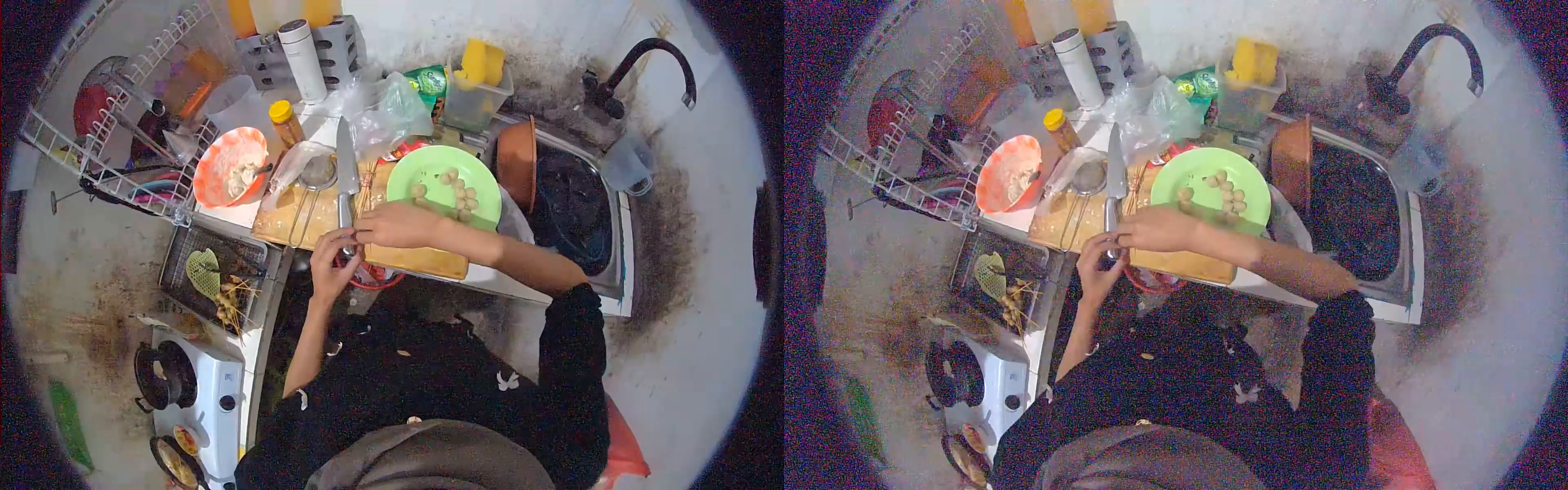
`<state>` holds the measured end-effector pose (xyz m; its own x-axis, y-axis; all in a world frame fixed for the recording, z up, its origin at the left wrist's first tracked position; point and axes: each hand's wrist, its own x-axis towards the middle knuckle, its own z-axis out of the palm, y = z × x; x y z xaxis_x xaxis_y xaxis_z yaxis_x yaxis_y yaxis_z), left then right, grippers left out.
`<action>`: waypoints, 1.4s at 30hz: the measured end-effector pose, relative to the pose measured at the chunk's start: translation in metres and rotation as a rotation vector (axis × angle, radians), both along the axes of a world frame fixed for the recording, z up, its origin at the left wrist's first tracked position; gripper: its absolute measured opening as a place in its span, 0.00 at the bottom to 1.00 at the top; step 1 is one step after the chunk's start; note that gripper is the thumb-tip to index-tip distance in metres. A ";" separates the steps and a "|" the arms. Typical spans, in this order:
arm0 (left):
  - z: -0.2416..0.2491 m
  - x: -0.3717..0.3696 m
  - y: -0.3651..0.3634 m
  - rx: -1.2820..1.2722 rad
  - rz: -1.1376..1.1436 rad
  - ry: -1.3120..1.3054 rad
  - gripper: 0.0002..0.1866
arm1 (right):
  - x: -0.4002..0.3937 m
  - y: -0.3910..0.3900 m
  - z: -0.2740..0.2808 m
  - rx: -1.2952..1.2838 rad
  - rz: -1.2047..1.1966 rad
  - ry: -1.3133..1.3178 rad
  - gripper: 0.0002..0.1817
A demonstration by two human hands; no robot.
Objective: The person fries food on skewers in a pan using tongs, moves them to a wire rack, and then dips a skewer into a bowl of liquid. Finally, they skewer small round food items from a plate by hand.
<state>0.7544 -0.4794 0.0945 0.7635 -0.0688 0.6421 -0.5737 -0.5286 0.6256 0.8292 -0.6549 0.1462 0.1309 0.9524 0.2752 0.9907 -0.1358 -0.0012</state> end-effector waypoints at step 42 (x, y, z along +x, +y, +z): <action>0.057 0.002 -0.079 -0.111 -0.566 0.565 0.12 | -0.083 -0.071 0.075 1.245 -0.664 0.773 0.05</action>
<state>0.7561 -0.5589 0.1519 0.8432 -0.5010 0.1950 -0.3172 -0.1706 0.9329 0.7461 -0.7263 0.2210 0.8778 -0.0806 0.4722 0.4694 -0.0523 -0.8815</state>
